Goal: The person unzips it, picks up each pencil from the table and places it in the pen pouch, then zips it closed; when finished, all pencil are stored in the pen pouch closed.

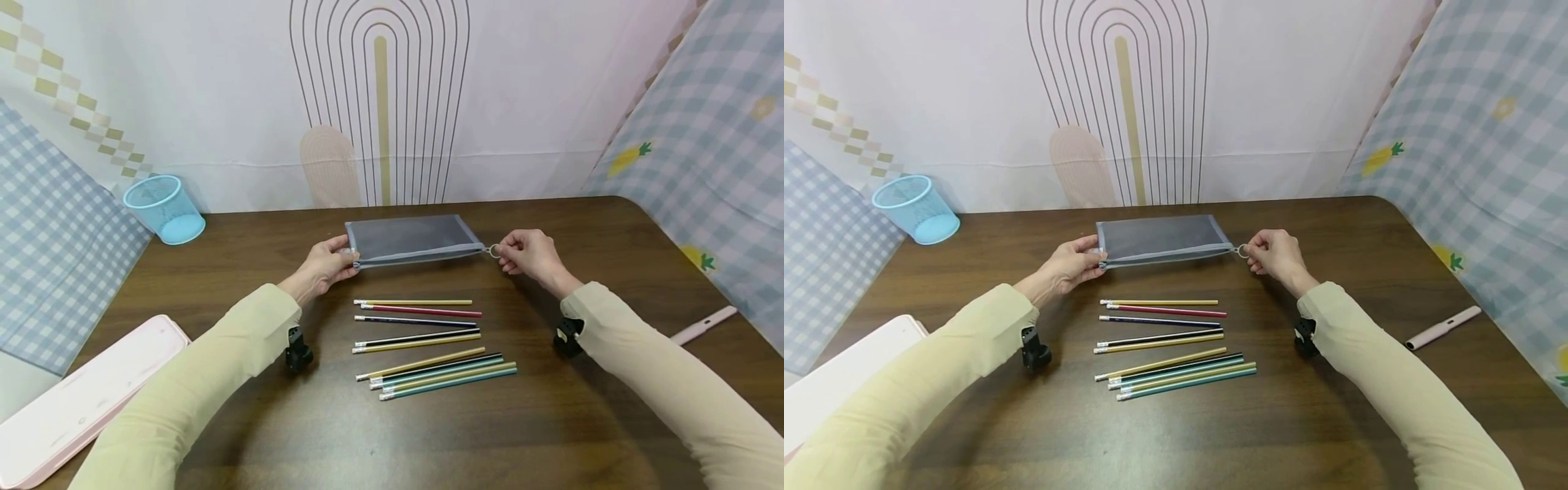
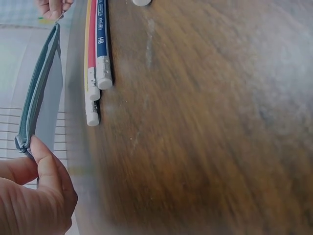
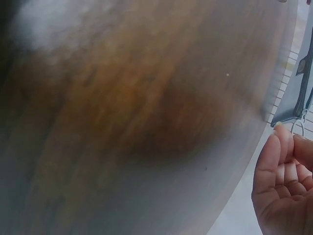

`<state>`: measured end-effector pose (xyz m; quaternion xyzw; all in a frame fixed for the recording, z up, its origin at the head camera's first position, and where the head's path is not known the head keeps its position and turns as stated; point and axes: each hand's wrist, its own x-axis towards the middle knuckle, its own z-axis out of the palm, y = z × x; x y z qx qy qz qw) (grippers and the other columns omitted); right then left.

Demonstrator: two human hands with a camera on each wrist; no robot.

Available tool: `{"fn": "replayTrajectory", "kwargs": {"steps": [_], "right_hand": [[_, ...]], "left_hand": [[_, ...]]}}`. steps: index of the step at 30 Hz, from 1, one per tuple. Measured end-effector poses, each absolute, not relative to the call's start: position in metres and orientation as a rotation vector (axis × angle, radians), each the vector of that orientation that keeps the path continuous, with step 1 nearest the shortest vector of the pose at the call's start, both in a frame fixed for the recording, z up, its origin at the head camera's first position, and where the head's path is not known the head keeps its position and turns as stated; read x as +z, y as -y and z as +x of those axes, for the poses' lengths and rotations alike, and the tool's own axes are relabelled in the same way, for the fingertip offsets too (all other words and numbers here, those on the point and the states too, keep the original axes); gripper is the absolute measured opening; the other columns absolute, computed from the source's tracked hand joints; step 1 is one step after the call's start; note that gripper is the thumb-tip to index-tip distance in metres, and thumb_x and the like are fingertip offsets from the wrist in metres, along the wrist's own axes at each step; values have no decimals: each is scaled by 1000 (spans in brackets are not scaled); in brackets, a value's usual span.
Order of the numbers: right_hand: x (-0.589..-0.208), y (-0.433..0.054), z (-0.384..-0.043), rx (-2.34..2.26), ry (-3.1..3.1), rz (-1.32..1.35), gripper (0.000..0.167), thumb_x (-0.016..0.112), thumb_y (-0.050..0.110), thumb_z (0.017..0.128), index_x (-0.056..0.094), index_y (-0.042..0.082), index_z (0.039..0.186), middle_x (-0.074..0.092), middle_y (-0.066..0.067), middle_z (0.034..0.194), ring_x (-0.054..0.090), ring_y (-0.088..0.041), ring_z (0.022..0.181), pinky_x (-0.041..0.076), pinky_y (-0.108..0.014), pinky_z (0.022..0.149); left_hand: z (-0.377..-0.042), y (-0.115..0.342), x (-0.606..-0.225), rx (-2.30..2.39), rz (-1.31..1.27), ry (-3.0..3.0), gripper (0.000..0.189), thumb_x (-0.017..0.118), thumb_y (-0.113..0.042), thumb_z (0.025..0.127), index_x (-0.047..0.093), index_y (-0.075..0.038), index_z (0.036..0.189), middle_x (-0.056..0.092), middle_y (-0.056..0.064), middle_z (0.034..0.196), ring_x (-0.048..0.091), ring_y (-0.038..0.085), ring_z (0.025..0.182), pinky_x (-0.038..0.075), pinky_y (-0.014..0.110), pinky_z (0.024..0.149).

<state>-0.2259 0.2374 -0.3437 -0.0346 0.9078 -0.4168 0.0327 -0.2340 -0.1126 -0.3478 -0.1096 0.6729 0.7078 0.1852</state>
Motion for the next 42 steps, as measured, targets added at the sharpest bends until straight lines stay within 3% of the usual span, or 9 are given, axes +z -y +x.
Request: {"fn": "replayTrajectory", "kwargs": {"steps": [13,23,28,31,35,38,42], "right_hand": [[-346,-242,-224,-1142,-2808,-159,13,60,5,91,64,-8,93,66,-18,82,63,-13,64,58,-26,59],[-343,-243,-224,-1060,-2818,-160,13,62,6,90,65,-6,95,65,-18,86,62,-14,68,58,-27,63],[-339,-237,-229,-1128,-2842,-195,17,59,5,92,63,-8,103,64,-22,95,62,-14,75,56,-21,66],[-339,-230,-234,-1213,-2787,-229,23,55,4,93,59,-10,111,61,-27,104,64,-24,86,56,-20,73],[-339,-220,-241,-1329,-2631,-215,32,50,2,96,50,-15,123,55,-32,117,58,-36,104,54,-30,86],[-340,-215,-246,-1379,-2537,-174,37,48,4,97,44,-15,129,51,-33,122,57,-34,107,53,-35,90],[-341,-214,-250,-1430,-2458,-78,42,48,7,97,40,-13,133,50,-31,125,59,-22,98,53,-34,89]], "left_hand": [[-234,111,-348,1993,-316,-1912,62,49,4,94,25,-10,149,36,17,136,52,11,79,51,13,61],[-233,110,-351,2001,-285,-1963,63,54,2,92,29,-11,148,41,16,125,54,14,83,53,17,70],[-232,110,-349,1972,-287,-1999,61,53,1,93,31,-15,148,40,13,121,53,13,84,53,16,69],[-231,110,-345,1967,-263,-1995,62,52,2,93,31,-18,148,41,10,118,52,12,81,53,15,64],[-229,108,-345,1998,-198,-1989,62,53,3,93,32,-18,147,43,8,114,52,11,80,51,15,60],[-228,109,-346,2020,-166,-1997,62,53,3,93,33,-20,147,43,8,114,52,11,81,51,15,61],[-228,110,-347,2018,-163,-2003,62,53,3,93,33,-21,147,44,8,114,52,10,81,51,15,61]]}}
